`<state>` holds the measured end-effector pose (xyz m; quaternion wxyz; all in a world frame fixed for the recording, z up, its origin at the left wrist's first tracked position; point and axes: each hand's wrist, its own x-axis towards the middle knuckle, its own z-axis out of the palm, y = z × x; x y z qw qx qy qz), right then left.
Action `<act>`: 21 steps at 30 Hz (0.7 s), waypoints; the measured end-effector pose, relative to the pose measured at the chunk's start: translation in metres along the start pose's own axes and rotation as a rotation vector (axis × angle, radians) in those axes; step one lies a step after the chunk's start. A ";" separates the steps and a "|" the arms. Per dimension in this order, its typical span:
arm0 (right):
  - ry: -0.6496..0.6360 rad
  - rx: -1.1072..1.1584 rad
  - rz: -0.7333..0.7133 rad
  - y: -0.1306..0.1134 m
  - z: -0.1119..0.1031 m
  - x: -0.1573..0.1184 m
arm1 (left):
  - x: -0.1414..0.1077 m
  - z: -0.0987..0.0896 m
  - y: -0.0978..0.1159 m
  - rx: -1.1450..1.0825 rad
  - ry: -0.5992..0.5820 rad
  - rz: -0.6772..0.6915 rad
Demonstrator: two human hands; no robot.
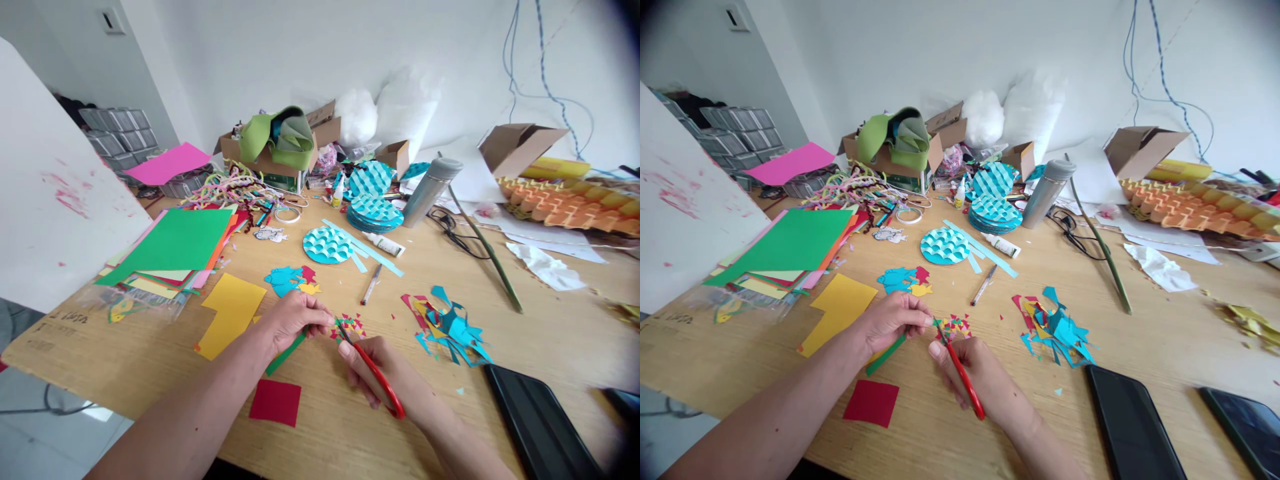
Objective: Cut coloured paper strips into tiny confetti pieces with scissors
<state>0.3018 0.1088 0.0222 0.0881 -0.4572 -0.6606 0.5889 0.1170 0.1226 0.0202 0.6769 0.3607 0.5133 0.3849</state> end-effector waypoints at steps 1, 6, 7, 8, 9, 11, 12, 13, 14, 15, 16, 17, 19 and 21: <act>0.003 -0.001 -0.001 0.000 0.000 0.000 | 0.000 0.000 0.000 0.001 0.001 -0.001; 0.019 -0.022 0.003 0.002 0.000 0.001 | 0.001 -0.001 -0.001 0.008 0.003 0.002; 0.024 -0.030 -0.001 0.002 0.000 0.001 | 0.001 -0.001 -0.001 0.006 0.003 0.002; 0.027 -0.031 -0.002 0.002 0.000 0.001 | 0.001 -0.001 -0.002 0.004 0.002 0.002; 0.031 -0.031 -0.003 0.002 0.000 0.001 | 0.001 -0.001 -0.002 0.003 -0.001 0.002; 0.034 -0.023 -0.002 0.002 0.000 0.001 | 0.001 -0.001 -0.002 0.001 -0.006 0.002; 0.036 -0.017 -0.002 0.002 0.000 0.001 | 0.001 -0.001 -0.002 0.001 -0.007 0.001; 0.037 -0.012 -0.001 0.002 0.000 0.001 | 0.001 -0.001 -0.002 0.002 -0.008 0.000; 0.041 -0.010 0.000 0.002 0.000 0.001 | 0.001 -0.001 -0.001 0.001 -0.009 0.000; 0.043 -0.009 0.004 0.002 0.000 0.001 | 0.001 -0.001 -0.001 -0.001 -0.009 0.000; 0.046 -0.010 0.007 0.002 0.000 0.001 | 0.001 -0.001 -0.001 -0.002 -0.008 -0.002; 0.051 -0.014 0.012 0.002 0.000 0.001 | 0.001 -0.001 0.000 -0.003 -0.008 -0.004; 0.059 -0.018 0.025 0.002 0.001 0.002 | 0.001 -0.001 0.000 -0.007 -0.008 -0.010; 0.064 -0.019 0.045 0.002 0.001 0.002 | 0.001 -0.001 0.000 -0.009 -0.012 -0.010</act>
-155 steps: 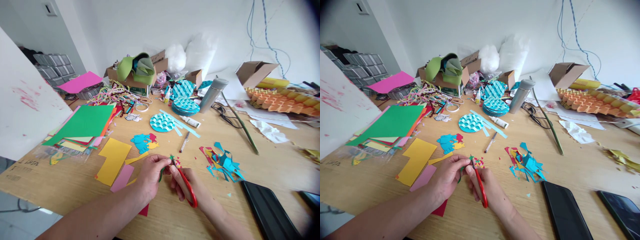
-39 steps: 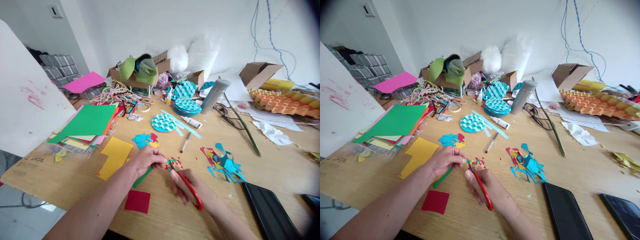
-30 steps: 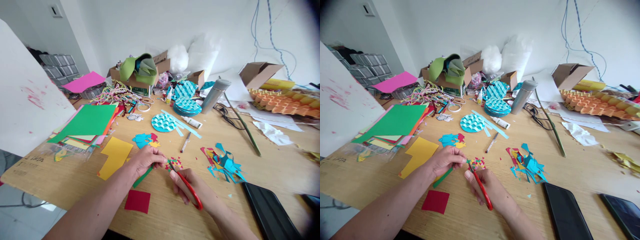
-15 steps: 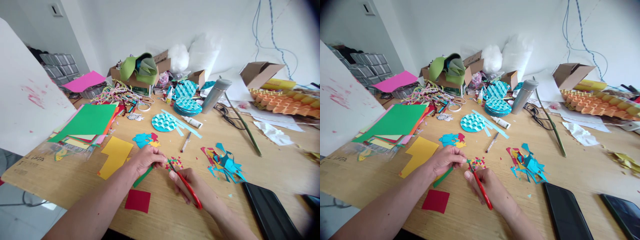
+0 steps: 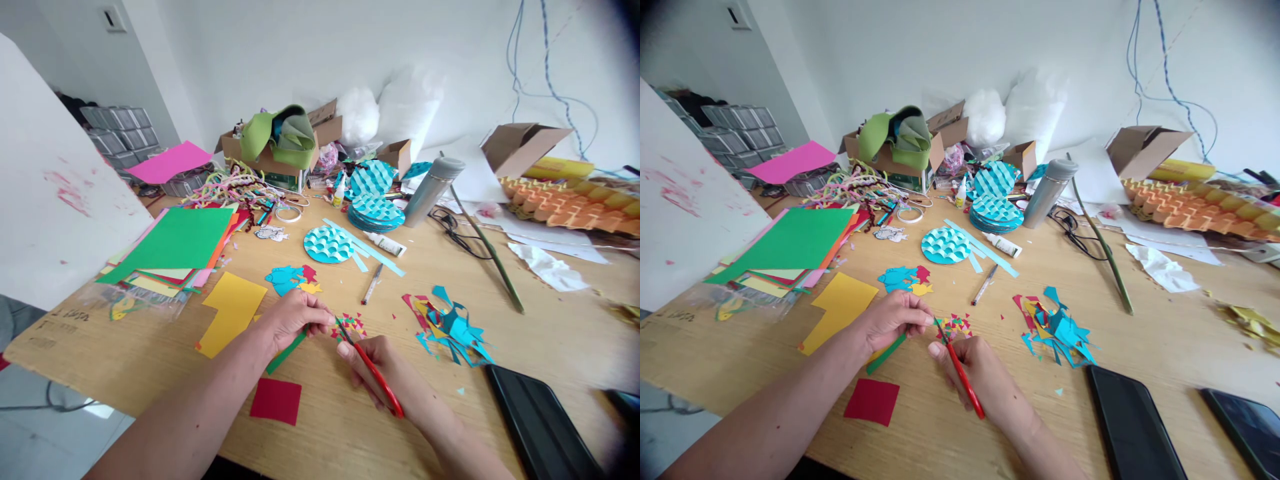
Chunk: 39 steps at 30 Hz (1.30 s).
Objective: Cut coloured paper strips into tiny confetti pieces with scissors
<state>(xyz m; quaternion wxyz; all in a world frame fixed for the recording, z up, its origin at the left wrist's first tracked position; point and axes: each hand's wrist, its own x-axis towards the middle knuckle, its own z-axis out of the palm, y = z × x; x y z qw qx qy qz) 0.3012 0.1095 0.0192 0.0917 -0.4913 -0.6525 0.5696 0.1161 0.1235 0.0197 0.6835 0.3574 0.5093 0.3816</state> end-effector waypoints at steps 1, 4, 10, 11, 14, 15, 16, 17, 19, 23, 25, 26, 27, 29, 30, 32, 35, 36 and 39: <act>0.002 -0.001 0.010 0.000 0.000 0.000 | 0.000 0.000 0.000 -0.001 -0.003 0.001; 0.009 -0.004 0.021 -0.003 0.000 -0.001 | 0.000 0.000 0.000 -0.002 -0.005 0.002; 0.021 -0.026 0.036 -0.008 -0.001 -0.002 | -0.001 -0.003 0.002 0.006 -0.044 -0.019; 0.024 -0.032 0.033 -0.008 -0.002 -0.002 | -0.001 -0.004 0.002 0.012 -0.055 -0.024; 0.036 -0.042 0.019 -0.008 -0.002 -0.002 | 0.000 -0.007 0.002 0.035 -0.077 -0.024; 0.037 -0.036 0.013 -0.007 -0.002 -0.002 | 0.000 -0.008 0.002 0.040 -0.079 -0.022; 0.038 -0.027 0.011 -0.007 -0.002 -0.003 | 0.000 -0.009 0.001 0.043 -0.082 -0.020; 0.040 -0.015 0.017 -0.007 -0.001 -0.003 | 0.000 -0.009 0.001 0.042 -0.086 -0.020; 0.041 0.020 0.046 -0.007 -0.001 -0.003 | 0.001 -0.010 0.001 0.034 -0.094 -0.021; 0.029 0.065 0.094 -0.006 0.000 -0.001 | 0.001 -0.008 0.000 -0.008 -0.091 -0.002; 0.014 0.074 0.070 -0.005 0.000 0.000 | 0.001 -0.005 0.000 -0.046 -0.080 0.009; 0.009 0.076 0.053 -0.004 0.000 0.001 | 0.001 -0.004 -0.001 -0.070 -0.075 0.011; 0.010 0.077 0.036 -0.003 0.000 0.001 | 0.001 -0.003 -0.001 -0.097 -0.071 0.008; 0.017 0.079 0.011 0.000 0.000 0.001 | 0.001 -0.001 -0.003 -0.155 -0.063 -0.002; 0.011 0.092 0.003 0.001 0.000 0.000 | 0.002 -0.001 -0.004 -0.182 -0.060 -0.001; -0.008 0.140 -0.014 0.001 -0.001 -0.001 | 0.003 -0.001 -0.005 -0.226 -0.045 0.008; 0.023 0.203 -0.055 -0.004 -0.002 -0.003 | 0.004 -0.001 -0.006 -0.265 -0.023 0.021; 0.061 0.200 -0.071 -0.006 -0.002 -0.003 | 0.004 0.000 -0.006 -0.274 -0.018 0.020; 0.229 0.146 -0.118 -0.014 -0.005 -0.004 | 0.003 0.003 -0.007 -0.272 -0.031 0.017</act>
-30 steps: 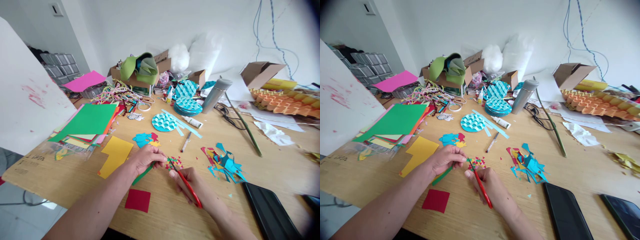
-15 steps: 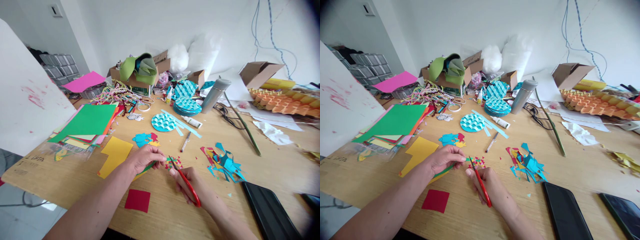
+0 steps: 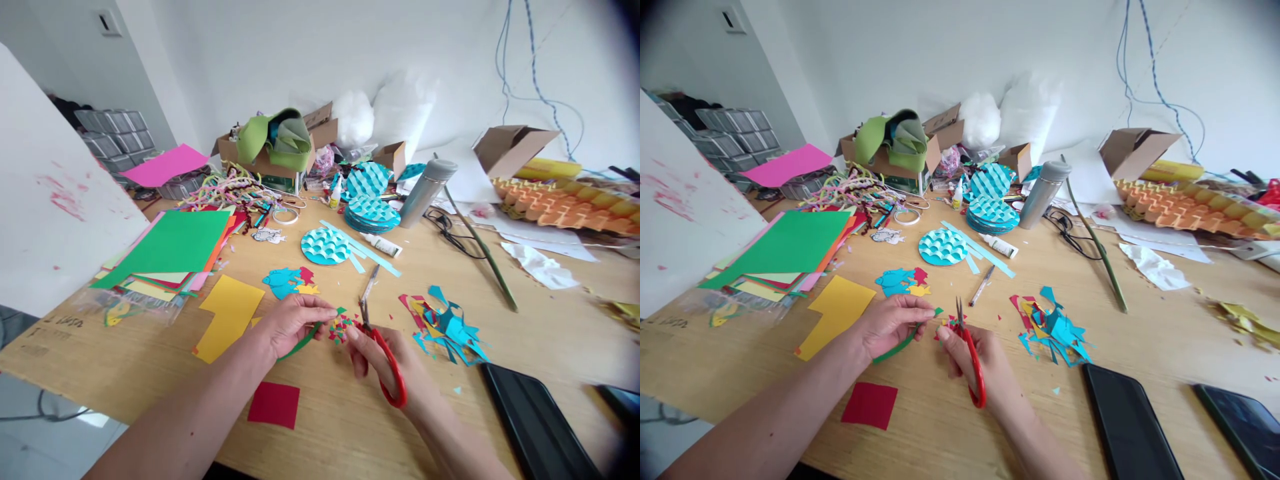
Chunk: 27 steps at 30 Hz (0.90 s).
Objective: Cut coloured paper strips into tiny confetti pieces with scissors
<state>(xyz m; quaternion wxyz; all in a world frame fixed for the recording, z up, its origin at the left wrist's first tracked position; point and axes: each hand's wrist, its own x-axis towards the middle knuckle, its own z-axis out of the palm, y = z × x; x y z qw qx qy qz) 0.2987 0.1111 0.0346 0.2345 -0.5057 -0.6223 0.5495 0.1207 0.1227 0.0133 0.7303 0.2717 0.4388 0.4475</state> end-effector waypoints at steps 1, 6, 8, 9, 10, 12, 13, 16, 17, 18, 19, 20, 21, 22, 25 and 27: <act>0.061 -0.007 -0.025 -0.002 0.000 0.000 | -0.001 0.001 -0.001 0.008 -0.014 -0.002; 0.189 0.061 -0.102 -0.001 -0.001 0.002 | -0.005 0.008 -0.003 0.073 -0.058 -0.007; 0.181 0.057 -0.114 0.003 0.000 0.003 | -0.006 0.009 -0.005 0.107 -0.088 -0.005; 0.173 0.061 -0.120 0.005 0.000 0.003 | -0.006 0.009 -0.006 0.121 -0.106 -0.001; 0.168 0.067 -0.124 0.006 0.001 0.004 | -0.006 0.009 -0.007 0.130 -0.119 0.003; 0.168 0.083 -0.131 0.008 0.002 0.004 | -0.007 0.009 -0.008 0.133 -0.127 0.007; 0.168 0.087 -0.132 0.007 0.002 0.004 | -0.007 0.009 -0.009 0.130 -0.124 0.005; 0.177 0.071 -0.121 0.003 0.002 0.002 | -0.009 0.010 -0.008 0.125 -0.122 0.001; 0.181 0.062 -0.119 0.002 0.002 0.002 | -0.010 0.010 -0.007 0.127 -0.126 0.005; 0.189 0.053 -0.122 0.000 0.002 0.001 | -0.010 0.011 -0.006 0.126 -0.130 0.010; 0.195 0.046 -0.133 -0.001 0.001 0.000 | -0.011 0.012 -0.005 0.121 -0.129 0.014; 0.194 0.041 -0.147 -0.001 0.001 -0.001 | -0.011 0.012 -0.004 0.114 -0.121 0.016; 0.181 0.036 -0.157 -0.001 0.001 -0.001 | -0.011 0.013 -0.003 0.100 -0.101 0.016; 0.158 0.034 -0.157 -0.001 0.001 -0.001 | -0.011 0.014 -0.003 0.078 -0.077 0.018; 0.052 0.043 -0.103 0.005 0.004 0.001 | -0.010 0.015 -0.002 0.007 -0.021 0.059; 0.000 0.050 -0.076 0.009 0.007 0.002 | -0.009 0.015 -0.002 -0.029 -0.006 0.101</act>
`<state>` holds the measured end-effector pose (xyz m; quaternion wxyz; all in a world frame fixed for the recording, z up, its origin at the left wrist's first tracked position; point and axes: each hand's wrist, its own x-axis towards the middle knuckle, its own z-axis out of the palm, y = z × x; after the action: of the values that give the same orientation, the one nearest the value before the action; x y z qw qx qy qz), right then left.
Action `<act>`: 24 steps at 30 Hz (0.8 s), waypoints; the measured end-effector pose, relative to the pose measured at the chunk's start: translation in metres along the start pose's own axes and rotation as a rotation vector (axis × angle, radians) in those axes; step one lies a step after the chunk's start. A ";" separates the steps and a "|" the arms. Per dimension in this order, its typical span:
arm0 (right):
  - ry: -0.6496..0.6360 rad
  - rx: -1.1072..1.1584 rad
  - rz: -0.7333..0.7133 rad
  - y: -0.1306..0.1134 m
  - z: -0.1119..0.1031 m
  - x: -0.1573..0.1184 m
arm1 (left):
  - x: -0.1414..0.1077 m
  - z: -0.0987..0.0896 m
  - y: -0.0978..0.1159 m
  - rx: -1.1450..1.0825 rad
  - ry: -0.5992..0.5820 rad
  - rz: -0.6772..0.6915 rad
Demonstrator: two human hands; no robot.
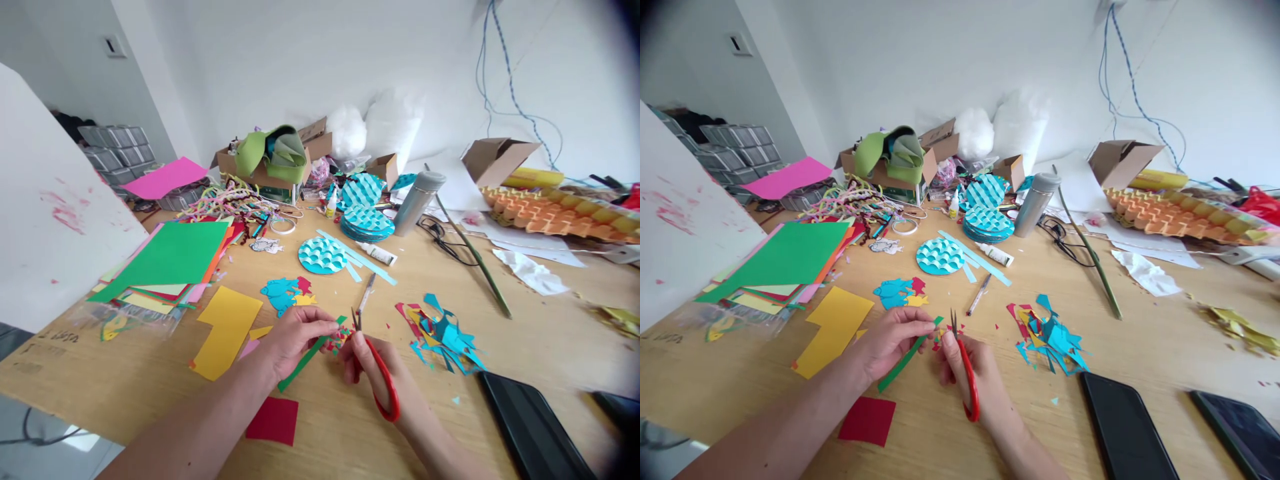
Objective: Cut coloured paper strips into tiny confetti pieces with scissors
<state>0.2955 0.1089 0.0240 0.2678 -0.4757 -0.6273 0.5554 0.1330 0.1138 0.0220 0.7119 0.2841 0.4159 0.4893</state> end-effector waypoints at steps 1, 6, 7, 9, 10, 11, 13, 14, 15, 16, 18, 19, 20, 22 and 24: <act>-0.015 0.000 0.003 0.002 0.002 0.000 | 0.000 0.000 0.000 -0.009 0.006 0.016; -0.052 -0.032 -0.018 0.007 0.007 0.000 | 0.001 0.002 0.000 -0.042 0.040 0.057; -0.062 -0.045 -0.021 0.007 0.008 -0.001 | 0.000 0.003 0.000 -0.043 0.049 0.061; -0.075 -0.072 -0.025 0.007 0.009 -0.001 | -0.001 0.003 0.000 -0.031 0.068 0.061; -0.076 -0.085 -0.026 0.007 0.009 -0.002 | -0.001 0.004 0.000 -0.020 0.076 0.056; -0.074 -0.094 -0.027 0.006 0.009 -0.002 | -0.001 0.004 -0.001 -0.009 0.083 0.052; -0.066 -0.103 -0.029 0.006 0.009 -0.002 | -0.001 0.004 -0.002 0.008 0.094 0.050; -0.063 -0.104 -0.029 0.006 0.009 -0.001 | -0.001 0.004 -0.003 0.014 0.102 0.051; -0.061 -0.104 -0.027 0.006 0.009 -0.001 | -0.001 0.003 -0.003 0.020 0.109 0.056; -0.060 -0.104 -0.025 0.006 0.009 -0.001 | -0.001 0.003 -0.004 0.027 0.113 0.063; -0.069 -0.104 -0.017 0.005 0.009 -0.001 | -0.001 0.003 -0.005 0.044 0.112 0.066; -0.074 -0.105 -0.014 0.005 0.009 -0.002 | -0.001 0.003 -0.005 0.050 0.108 0.066; -0.077 -0.105 -0.011 0.004 0.009 -0.002 | -0.001 0.003 -0.006 0.056 0.102 0.066; -0.071 -0.103 -0.001 0.003 0.009 -0.002 | -0.001 0.003 -0.006 0.058 0.095 0.065; -0.053 -0.091 0.018 0.003 0.009 -0.001 | -0.001 0.003 -0.007 0.057 0.095 0.068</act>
<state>0.2891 0.1039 0.0192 0.2244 -0.4779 -0.6545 0.5412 0.1390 0.1108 0.0182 0.6660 0.2949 0.4530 0.5140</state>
